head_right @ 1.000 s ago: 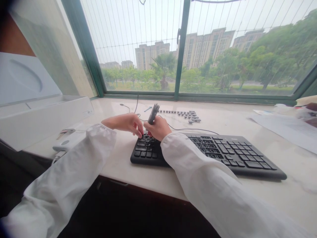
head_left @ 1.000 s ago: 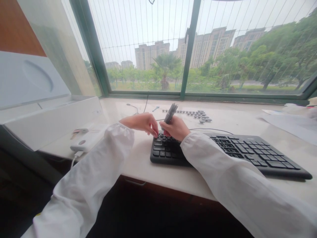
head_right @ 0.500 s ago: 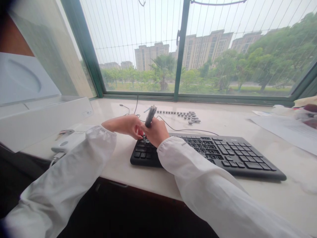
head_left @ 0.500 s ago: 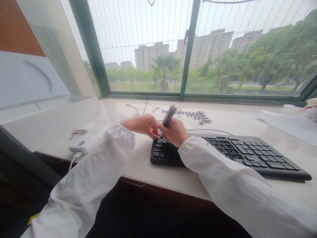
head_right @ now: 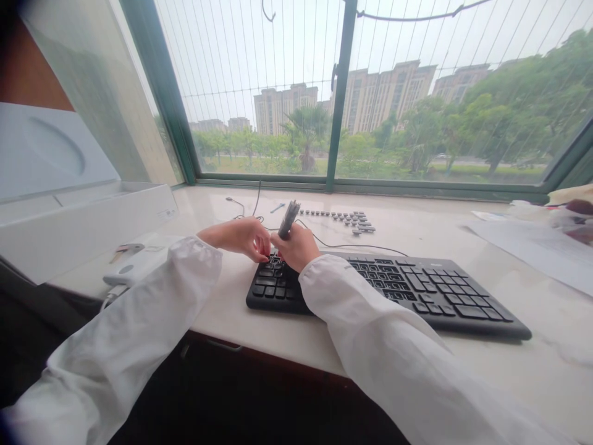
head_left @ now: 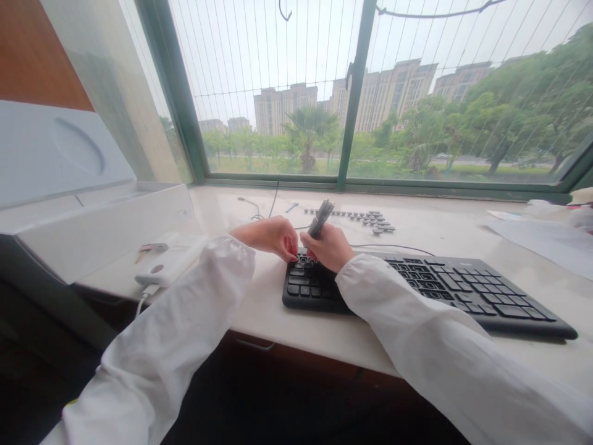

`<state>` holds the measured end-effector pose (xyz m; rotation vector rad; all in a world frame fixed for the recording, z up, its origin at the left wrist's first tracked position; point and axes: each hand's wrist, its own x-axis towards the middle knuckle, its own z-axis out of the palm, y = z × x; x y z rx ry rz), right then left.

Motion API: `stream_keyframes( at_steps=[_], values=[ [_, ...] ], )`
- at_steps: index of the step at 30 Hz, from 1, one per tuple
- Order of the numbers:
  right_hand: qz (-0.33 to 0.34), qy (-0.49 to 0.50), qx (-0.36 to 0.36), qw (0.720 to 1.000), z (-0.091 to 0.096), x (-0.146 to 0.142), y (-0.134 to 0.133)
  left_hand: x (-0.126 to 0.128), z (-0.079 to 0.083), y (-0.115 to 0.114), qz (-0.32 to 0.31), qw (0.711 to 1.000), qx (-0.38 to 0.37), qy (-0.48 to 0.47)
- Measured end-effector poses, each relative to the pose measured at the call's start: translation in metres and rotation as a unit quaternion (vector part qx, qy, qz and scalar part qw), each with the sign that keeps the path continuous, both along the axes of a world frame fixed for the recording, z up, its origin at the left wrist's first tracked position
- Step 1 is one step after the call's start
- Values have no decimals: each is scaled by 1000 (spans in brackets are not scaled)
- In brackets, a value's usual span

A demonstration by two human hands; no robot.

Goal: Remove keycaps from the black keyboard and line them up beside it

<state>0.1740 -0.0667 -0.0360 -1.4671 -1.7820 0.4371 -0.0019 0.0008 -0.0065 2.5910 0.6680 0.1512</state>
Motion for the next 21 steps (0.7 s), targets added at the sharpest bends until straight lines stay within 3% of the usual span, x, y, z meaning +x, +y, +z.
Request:
stream_keyframes(
  at_steps=[10,16,21],
  values=[
    [37,126,-103,986,-11,9,20,-1,-1,2,-24,999,-5,-28],
    [40,97,-84,991,-6,8,16,0,0,1,-23,1000,-3,-20],
    [24,31,-21,999,2,1,3,-1,0,1,-19,999,-27,-11]
  ],
)
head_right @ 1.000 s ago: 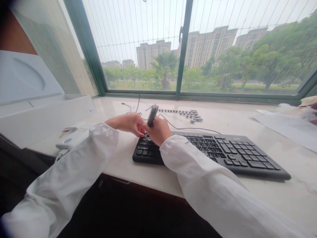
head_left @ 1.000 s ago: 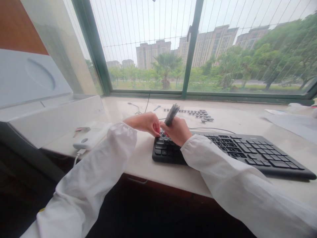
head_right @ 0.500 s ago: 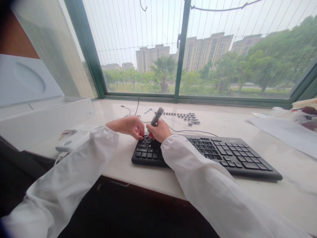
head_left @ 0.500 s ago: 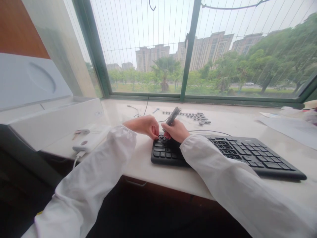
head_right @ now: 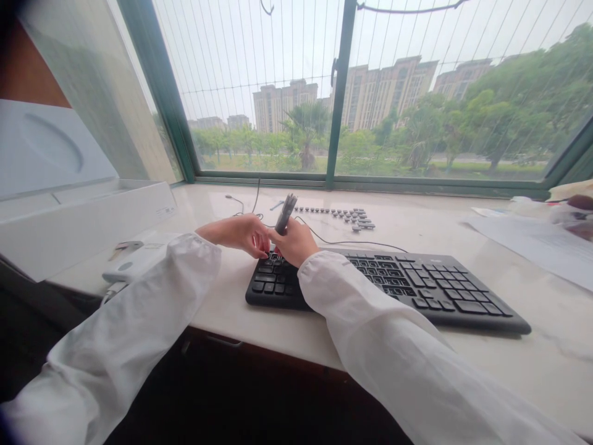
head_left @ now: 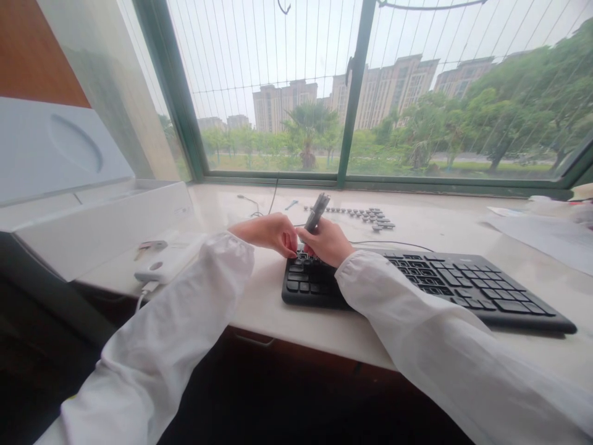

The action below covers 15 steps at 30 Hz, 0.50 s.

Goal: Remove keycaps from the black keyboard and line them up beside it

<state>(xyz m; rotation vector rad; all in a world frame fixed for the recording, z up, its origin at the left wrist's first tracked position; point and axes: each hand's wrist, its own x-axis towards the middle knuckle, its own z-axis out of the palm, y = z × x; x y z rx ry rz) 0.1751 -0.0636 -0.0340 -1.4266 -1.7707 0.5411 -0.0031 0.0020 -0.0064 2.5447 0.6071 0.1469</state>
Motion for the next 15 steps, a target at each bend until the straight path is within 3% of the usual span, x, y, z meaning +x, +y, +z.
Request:
stream_keyframes(
  at_steps=[6,15],
  values=[
    [-20,-87,71,993,-4,-4,-1,-2,-1,4,8,1000,-15,10],
    [-7,-192,97,977,-2,-9,-10,-3,2,5,33,999,-2,15]
  ],
)
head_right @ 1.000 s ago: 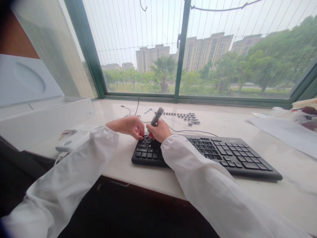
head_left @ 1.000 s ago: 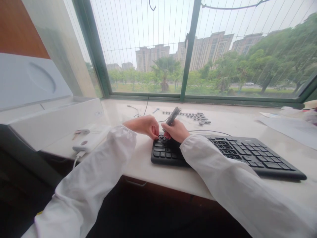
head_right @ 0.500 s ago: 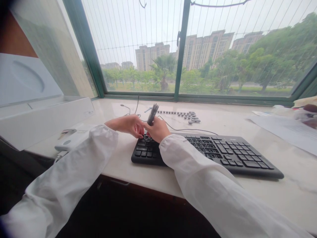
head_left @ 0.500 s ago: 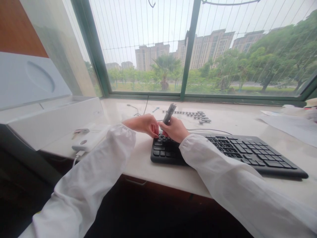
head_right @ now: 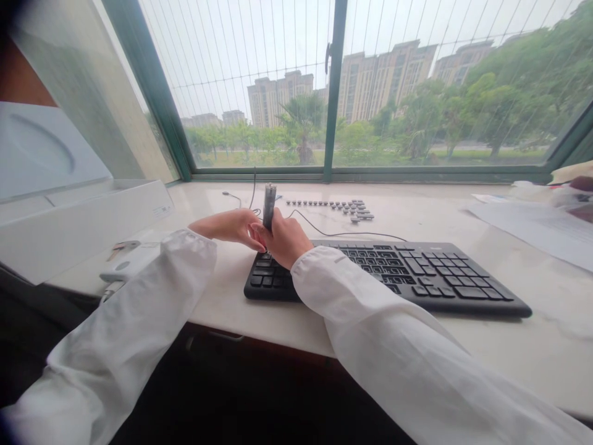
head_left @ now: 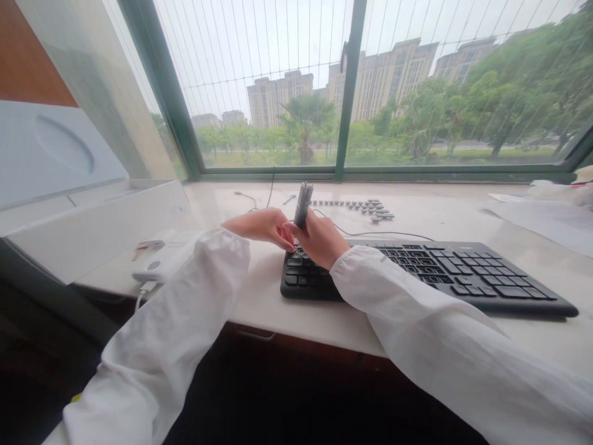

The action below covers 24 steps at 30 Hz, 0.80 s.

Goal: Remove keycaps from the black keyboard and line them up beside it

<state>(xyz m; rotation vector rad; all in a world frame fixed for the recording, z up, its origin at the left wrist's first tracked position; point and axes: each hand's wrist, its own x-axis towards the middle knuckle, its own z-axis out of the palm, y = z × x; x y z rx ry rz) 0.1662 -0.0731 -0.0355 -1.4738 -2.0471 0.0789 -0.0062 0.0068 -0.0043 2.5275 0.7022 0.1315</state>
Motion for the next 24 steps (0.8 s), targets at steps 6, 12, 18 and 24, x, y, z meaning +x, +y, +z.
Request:
stream_keyframes(
  at_steps=[6,12,18,24],
  values=[
    [13,-34,20,999,-3,-1,-4,0,3,-3,18,1000,-6,15],
    [30,-45,42,998,-3,-2,-7,-1,1,-1,18,1000,-4,1],
    [44,-38,36,998,-2,-1,-8,0,1,-2,11,1000,-2,-13],
    [2,-32,23,999,-1,-2,-6,1,1,-4,-12,1000,-13,-14]
  ],
)
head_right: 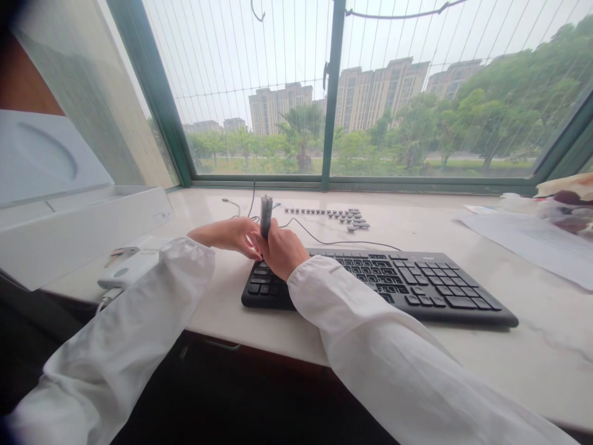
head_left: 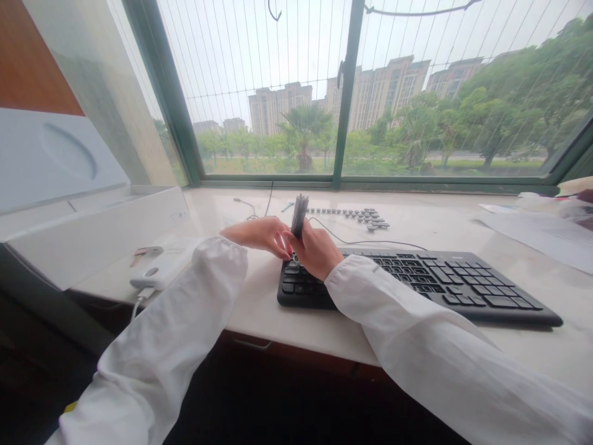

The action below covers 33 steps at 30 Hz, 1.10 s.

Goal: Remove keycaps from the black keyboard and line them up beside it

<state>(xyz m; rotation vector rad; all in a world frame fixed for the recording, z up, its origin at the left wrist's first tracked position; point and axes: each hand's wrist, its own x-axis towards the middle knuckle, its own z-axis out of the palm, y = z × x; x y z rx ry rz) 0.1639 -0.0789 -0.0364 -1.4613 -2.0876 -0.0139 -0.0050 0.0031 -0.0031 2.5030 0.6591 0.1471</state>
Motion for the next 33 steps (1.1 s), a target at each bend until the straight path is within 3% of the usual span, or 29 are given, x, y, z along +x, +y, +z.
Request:
stream_keyframes(
  at_steps=[10,19,26,33],
  values=[
    [-71,83,-51,993,-5,5,13,-3,-3,5,-28,999,-30,-24],
    [-51,160,-142,975,-4,14,20,-2,-3,5,-49,998,15,-38],
    [2,77,-60,995,-3,8,14,-3,-8,8,-30,998,26,-52],
    [53,25,-27,998,2,2,3,0,-10,10,-18,995,75,-57]
  ],
)
